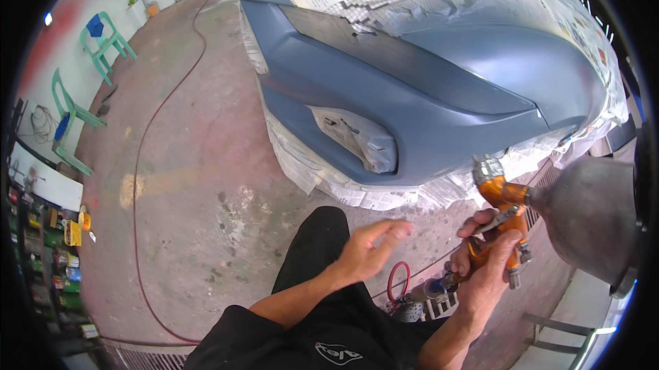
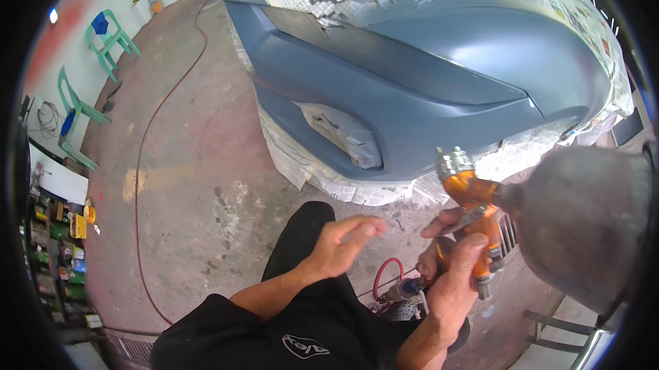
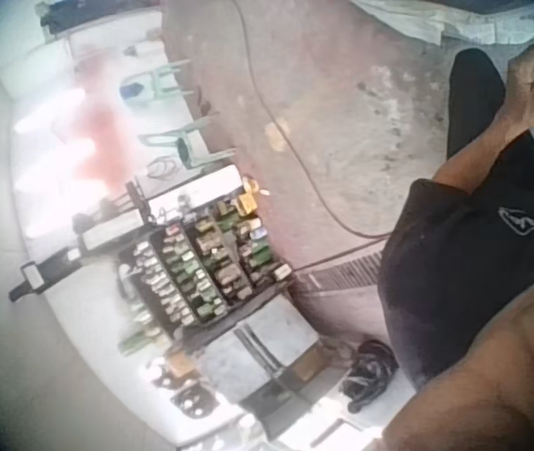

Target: The person sands a gray car bumper with a sanding block and wipes it with a cloth, then uses a spray gun to apply paint to the bumper surface. The bumper is masked with newspaper and tape to protect adjacent areas.

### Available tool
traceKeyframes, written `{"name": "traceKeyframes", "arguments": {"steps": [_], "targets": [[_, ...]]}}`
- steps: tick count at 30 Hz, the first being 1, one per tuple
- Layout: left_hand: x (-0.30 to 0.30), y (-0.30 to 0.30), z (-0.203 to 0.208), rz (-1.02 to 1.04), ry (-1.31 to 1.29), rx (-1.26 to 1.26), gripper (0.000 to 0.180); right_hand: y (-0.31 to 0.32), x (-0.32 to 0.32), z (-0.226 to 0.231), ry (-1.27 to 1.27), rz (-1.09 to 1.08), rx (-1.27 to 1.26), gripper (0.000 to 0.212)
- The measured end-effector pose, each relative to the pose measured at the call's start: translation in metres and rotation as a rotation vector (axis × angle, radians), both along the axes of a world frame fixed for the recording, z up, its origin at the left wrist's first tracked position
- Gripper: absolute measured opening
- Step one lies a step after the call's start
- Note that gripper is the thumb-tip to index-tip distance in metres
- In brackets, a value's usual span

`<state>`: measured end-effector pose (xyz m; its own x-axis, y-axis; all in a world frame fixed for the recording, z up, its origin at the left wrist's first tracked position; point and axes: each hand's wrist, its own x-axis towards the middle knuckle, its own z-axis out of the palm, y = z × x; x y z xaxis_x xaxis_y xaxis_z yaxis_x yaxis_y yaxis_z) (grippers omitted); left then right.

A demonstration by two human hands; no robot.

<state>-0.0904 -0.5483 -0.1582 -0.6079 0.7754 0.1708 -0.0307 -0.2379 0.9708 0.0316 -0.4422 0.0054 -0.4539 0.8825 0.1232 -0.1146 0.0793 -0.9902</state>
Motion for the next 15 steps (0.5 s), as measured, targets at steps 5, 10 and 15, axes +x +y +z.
{"name": "traceKeyframes", "arguments": {"steps": [5,10,15], "targets": [[0.008,-0.001,0.031,-0.098,-0.129,0.244,0.059,-0.018,-0.041,0.002,-0.061,0.199,0.075,0.058],[-0.028,-0.014,0.082,0.156,0.238,0.369,0.082,-0.039,-0.082,0.003,-0.244,0.221,0.309,0.049],[-0.057,-0.045,0.031,0.287,0.582,0.087,0.079,-0.064,-0.114,0.011,-0.513,0.49,0.721,0.099]]}}
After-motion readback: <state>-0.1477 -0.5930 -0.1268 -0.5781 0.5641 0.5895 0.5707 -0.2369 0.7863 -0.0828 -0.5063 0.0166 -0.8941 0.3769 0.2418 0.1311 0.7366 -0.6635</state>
